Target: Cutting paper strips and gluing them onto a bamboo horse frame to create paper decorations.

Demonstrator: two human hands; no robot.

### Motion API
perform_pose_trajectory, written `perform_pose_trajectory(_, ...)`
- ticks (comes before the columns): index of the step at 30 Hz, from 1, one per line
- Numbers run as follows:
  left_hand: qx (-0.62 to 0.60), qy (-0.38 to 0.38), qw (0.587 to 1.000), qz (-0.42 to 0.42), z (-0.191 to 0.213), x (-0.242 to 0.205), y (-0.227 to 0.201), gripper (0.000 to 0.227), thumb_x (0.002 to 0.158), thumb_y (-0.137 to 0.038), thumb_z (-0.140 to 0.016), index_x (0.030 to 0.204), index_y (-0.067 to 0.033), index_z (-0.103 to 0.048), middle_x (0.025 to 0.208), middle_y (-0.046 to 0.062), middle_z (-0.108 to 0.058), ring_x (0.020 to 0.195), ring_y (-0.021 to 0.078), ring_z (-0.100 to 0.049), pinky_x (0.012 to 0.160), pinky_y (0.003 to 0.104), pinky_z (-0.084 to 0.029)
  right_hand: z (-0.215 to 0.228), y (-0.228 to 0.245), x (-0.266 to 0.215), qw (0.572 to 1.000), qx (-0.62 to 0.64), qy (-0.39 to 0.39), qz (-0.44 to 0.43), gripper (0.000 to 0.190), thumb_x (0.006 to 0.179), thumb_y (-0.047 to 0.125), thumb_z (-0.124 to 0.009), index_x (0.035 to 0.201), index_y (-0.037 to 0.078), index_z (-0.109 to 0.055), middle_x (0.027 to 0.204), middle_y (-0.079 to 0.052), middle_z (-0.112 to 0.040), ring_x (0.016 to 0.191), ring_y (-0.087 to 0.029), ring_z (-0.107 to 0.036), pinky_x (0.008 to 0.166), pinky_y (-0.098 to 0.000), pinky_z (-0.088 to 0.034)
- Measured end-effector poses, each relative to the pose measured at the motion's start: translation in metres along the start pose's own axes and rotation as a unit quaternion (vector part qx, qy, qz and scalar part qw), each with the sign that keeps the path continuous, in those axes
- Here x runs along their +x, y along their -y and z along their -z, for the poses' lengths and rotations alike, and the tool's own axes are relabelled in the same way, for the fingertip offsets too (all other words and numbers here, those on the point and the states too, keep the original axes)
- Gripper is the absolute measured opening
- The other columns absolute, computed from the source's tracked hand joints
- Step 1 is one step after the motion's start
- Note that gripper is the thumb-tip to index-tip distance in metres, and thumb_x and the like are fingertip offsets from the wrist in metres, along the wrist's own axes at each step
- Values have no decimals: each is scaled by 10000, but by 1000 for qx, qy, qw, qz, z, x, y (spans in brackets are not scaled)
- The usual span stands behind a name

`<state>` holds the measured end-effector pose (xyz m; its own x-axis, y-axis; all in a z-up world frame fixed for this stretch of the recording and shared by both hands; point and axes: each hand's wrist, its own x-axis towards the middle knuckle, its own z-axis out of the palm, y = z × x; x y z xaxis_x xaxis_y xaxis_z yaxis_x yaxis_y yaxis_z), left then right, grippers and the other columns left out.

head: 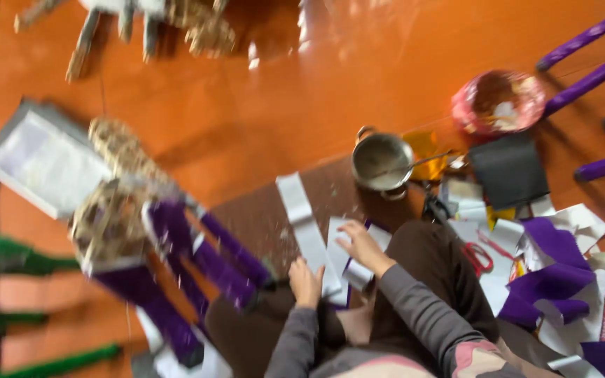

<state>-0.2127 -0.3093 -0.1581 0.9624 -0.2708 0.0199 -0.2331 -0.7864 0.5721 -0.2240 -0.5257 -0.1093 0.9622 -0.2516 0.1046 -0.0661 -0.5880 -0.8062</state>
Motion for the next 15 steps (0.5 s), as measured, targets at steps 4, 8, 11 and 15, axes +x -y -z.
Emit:
perform_pose_trajectory(4, 60, -40, 997, 22, 12, -6, 4, 423, 790, -322, -803, 1089, -75, -634, 1085, 139, -606, 1051, 383, -561, 858, 511, -480, 86, -20, 54, 949, -298, -103, -3, 170, 848, 150, -729, 996, 69, -704, 1075, -148, -653, 935, -360, -644, 800, -472, -517)
perform_pose_trajectory(8, 139, -51, 989, -8, -8, -9, 25, 256, 841, -208, -729, 1043, -83, -633, 1126, 131, -603, 1078, 370, -568, 887, 483, -495, 130, -54, 68, 888, -399, -204, 97, 176, 765, 164, -716, 913, 78, -673, 1070, -156, -636, 1032, -364, -650, 825, -504, -518)
perform_pose_trajectory(11, 149, 78, 985, 33, 1, -9, 9, 254, 881, -288, -723, 1019, -88, -647, 1114, 129, -590, 1083, 351, -570, 883, 480, -496, 130, -76, 70, 886, -453, -93, -43, 169, 779, 213, -717, 918, 118, -705, 989, -127, -646, 982, -346, -640, 826, -513, -519)
perform_pose_trajectory(15, 138, 129, 977, 101, 15, -15, -18, 537, 867, -463, -737, 1185, -79, -536, 1090, 135, -590, 1064, 354, -586, 902, 483, -497, 122, -103, 69, 896, -439, -38, -60, 180, 892, 107, -617, 1054, 109, -694, 988, -127, -675, 919, -353, -679, 721, -499, -570)
